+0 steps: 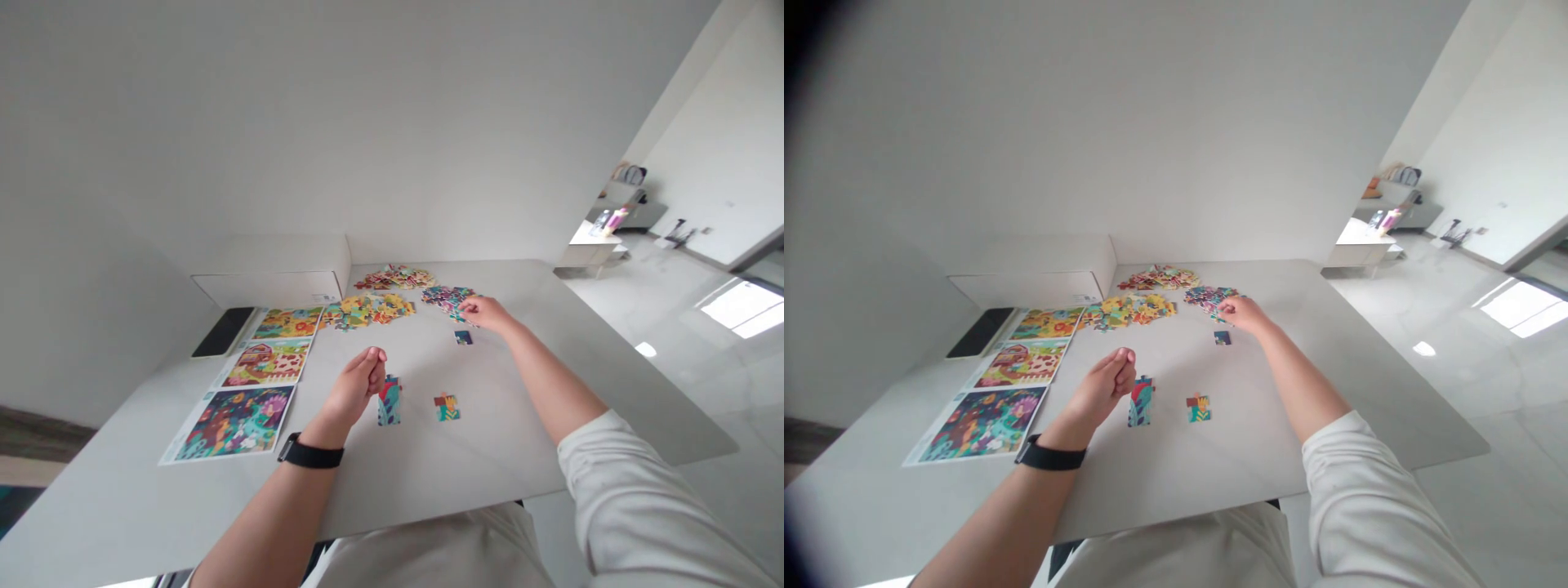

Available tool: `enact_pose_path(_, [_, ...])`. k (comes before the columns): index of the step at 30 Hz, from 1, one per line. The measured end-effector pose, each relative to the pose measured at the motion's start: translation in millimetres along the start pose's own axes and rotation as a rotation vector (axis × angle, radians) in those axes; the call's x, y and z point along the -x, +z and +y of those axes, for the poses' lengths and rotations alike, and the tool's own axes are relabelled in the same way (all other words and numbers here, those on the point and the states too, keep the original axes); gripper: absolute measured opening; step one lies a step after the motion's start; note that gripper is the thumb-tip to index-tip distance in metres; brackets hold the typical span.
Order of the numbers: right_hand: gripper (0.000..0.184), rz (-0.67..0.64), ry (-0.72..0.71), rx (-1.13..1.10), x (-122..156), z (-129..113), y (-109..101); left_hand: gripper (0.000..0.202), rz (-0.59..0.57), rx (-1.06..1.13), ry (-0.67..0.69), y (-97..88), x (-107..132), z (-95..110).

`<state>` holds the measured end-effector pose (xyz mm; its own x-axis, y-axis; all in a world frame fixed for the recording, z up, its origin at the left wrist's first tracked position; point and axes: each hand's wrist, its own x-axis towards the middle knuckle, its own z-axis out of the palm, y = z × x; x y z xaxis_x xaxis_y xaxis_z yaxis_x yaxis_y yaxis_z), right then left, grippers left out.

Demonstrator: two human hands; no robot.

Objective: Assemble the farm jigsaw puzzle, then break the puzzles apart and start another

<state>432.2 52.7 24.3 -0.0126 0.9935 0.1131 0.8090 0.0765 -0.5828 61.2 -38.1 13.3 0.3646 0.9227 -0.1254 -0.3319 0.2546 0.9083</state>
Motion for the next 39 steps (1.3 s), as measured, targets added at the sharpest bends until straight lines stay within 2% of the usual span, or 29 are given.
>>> enact_pose_path(4, [0.015,0.06,0.03,0.076,-24,3,6,0.036,0.093,0.114,-0.032,-7.6,-5,-1])
enact_pose_path(8, [0.017,0.098,0.035,0.177,-61,-5,11,0.063,0.189,0.205,0.006,-17.1,-7,-1])
enact_pose_path(11, [0.02,0.085,0.06,0.236,-90,-10,17,0.072,0.256,0.243,0.086,-23.8,-6,-1])
enact_pose_path(15, [0.027,0.028,0.088,0.337,-117,-13,30,0.073,0.267,0.242,0.11,-27.2,-4,1])
enact_pose_path(20, [0.033,-0.026,0.159,0.422,-128,-15,39,0.067,0.326,0.276,0.096,-25.9,-6,3])
enact_pose_path(25, [0.036,0.03,0.167,0.32,-118,-13,37,0.062,0.347,0.414,0.087,-20.7,-6,5])
enact_pose_path(29, [0.012,0.12,0.154,0.132,-95,-8,33,0.059,0.348,0.484,0.042,-14.0,-5,10])
enact_pose_path(31, [0.008,0.169,0.146,-0.046,-78,-8,30,0.058,0.334,0.495,0.036,-11.3,-4,13])
enact_pose_path(35, [0.024,0.157,0.134,-0.478,-36,-19,24,0.056,0.299,0.463,0.062,-7.3,-3,15])
enact_pose_path(39, [0.04,0.113,0.126,-0.731,10,-45,21,0.052,0.274,0.362,0.102,-2.9,-5,13])
